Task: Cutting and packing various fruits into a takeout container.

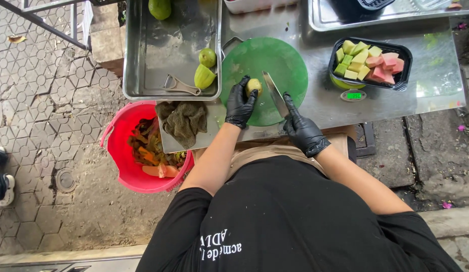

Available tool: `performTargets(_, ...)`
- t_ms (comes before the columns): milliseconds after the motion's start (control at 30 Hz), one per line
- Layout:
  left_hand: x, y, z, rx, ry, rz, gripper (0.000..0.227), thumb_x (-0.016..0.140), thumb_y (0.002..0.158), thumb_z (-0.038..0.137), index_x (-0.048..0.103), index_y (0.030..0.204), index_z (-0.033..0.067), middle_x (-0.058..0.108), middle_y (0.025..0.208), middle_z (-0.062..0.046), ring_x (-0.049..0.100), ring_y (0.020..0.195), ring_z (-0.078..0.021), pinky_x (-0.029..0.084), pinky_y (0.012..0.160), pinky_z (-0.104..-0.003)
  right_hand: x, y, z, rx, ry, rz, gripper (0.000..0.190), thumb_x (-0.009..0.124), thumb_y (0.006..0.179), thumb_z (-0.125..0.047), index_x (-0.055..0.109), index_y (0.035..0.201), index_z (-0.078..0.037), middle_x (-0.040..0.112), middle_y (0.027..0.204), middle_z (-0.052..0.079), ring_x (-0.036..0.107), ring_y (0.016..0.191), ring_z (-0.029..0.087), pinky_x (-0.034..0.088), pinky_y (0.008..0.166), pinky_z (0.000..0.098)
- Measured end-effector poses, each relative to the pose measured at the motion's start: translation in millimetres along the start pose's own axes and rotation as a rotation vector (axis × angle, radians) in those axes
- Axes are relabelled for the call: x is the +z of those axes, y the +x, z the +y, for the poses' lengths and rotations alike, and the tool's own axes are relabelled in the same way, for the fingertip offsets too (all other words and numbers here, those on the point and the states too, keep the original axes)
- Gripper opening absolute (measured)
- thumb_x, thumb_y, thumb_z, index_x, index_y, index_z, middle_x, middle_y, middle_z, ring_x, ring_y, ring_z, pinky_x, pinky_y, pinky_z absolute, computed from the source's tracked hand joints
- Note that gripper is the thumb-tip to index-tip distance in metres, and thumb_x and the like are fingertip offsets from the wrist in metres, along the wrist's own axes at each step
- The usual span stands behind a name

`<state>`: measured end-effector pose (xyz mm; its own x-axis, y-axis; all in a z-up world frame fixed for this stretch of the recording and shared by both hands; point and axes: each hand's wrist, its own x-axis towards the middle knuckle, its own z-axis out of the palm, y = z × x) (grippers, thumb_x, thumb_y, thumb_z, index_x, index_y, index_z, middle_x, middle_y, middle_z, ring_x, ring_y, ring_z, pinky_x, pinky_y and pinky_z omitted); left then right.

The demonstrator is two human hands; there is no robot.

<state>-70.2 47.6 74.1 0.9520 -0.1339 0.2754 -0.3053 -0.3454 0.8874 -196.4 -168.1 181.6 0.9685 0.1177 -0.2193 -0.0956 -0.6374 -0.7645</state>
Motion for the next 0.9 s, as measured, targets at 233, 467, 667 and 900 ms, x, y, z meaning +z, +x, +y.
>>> performTargets(233,-5,2,8,-0.015,-0.056,-0.007,0.051,0.075,0.094,0.014,0.057,0.140,0.0064,0.060,0.131,-0.016,0.064,0.120,-0.0287,0.055,0.103,-0.036,-4,4,10,-0.113,-0.335,-0.045,0.077,0.055,0.096,-0.013,0.020,0.164,-0.028,0.065,0.082,0.018,0.064,0.067,0.034,0.054,0.064,0.0487)
performTargets(467,-6,7,6,-0.019,0.022,-0.022,0.051,0.077,0.092,0.016,0.058,0.139,0.0063,0.063,0.129,-0.017,0.065,0.118,-0.0290,0.056,0.101,-0.036,-14,13,-10,-0.059,-0.355,-0.111,0.081,0.056,0.094,-0.014,0.018,0.164,-0.028,0.066,0.082,0.018,0.065,0.068,0.034,0.055,0.066,0.0488)
performTargets(667,-8,5,7,0.035,0.048,-0.020,0.052,0.078,0.091,0.017,0.059,0.138,0.0046,0.063,0.132,-0.017,0.065,0.120,-0.0319,0.054,0.104,-0.038,18,43,1,0.061,-0.435,-0.199,0.077,0.051,0.100,-0.020,0.010,0.164,-0.033,0.069,0.087,0.017,0.069,0.074,0.034,0.057,0.068,0.0495)
performTargets(900,-41,25,23,-0.104,0.119,-0.289,0.072,0.082,0.084,0.026,0.046,0.142,0.0035,0.061,0.127,-0.020,0.065,0.115,-0.0322,0.055,0.099,-0.040,1,35,9,-0.024,-0.456,-0.184,0.080,0.051,0.100,-0.023,0.006,0.164,-0.039,0.070,0.087,0.020,0.069,0.072,0.038,0.057,0.069,0.0506)
